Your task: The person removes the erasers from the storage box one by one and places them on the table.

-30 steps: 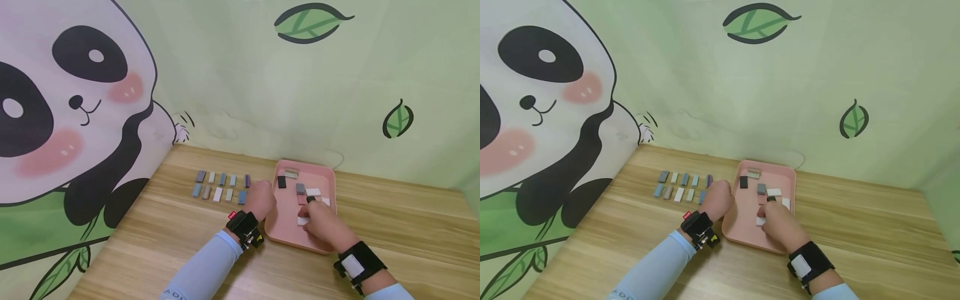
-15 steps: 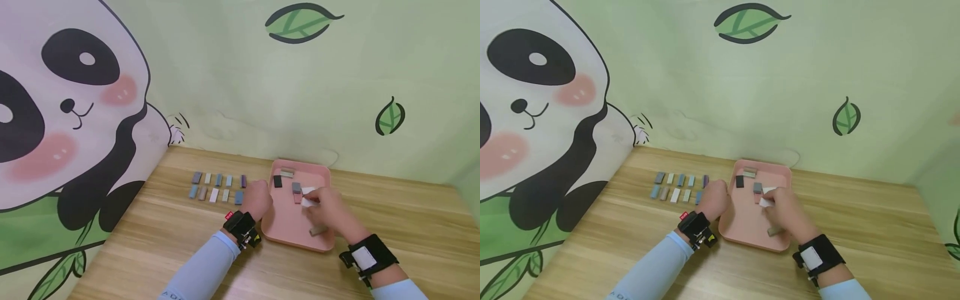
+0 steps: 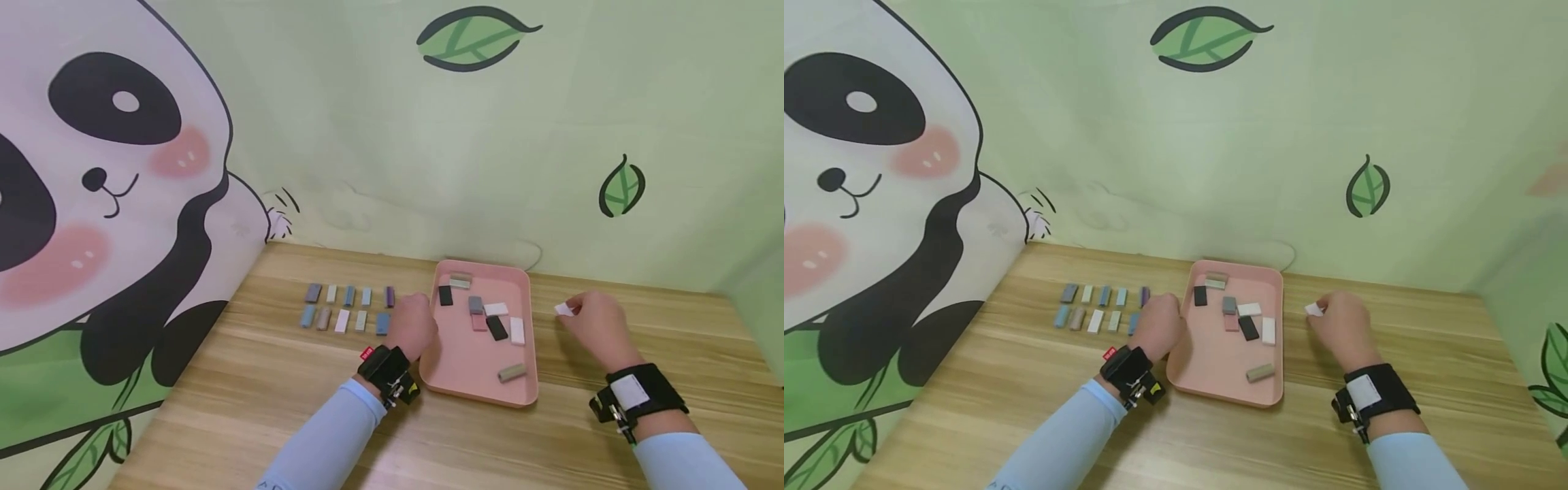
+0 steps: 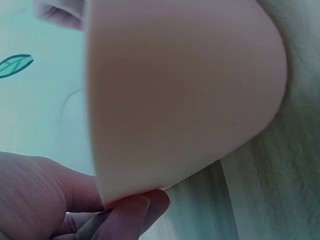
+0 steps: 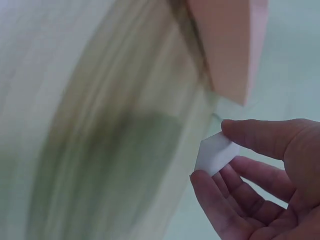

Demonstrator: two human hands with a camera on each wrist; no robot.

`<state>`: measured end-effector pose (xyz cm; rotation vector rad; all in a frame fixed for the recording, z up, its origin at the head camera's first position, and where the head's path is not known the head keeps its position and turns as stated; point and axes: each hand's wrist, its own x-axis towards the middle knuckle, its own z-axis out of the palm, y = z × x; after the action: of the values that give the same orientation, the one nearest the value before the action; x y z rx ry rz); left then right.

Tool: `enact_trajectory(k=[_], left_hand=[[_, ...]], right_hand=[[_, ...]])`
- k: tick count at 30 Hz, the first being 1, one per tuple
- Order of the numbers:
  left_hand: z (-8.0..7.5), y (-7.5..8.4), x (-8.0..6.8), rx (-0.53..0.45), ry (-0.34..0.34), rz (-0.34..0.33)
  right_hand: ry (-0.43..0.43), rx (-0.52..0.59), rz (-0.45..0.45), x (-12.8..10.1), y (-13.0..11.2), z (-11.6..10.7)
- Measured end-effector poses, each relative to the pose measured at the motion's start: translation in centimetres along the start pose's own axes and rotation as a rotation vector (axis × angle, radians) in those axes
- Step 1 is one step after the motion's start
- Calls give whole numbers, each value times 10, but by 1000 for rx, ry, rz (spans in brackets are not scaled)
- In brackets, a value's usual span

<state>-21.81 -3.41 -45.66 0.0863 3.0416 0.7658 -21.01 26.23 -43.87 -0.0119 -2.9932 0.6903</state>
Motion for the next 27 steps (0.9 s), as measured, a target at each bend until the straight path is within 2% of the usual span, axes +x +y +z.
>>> enact_trajectory(k=[7, 19, 27], left_hand=[[0, -2, 1, 14, -2, 7], [3, 2, 0, 18, -29, -2], [0, 0, -1, 32, 2, 6]], right_hand=[[0, 4, 58, -4, 9, 3], [-91, -2, 174, -8, 18, 11], [-88, -2, 200, -4, 19, 20]])
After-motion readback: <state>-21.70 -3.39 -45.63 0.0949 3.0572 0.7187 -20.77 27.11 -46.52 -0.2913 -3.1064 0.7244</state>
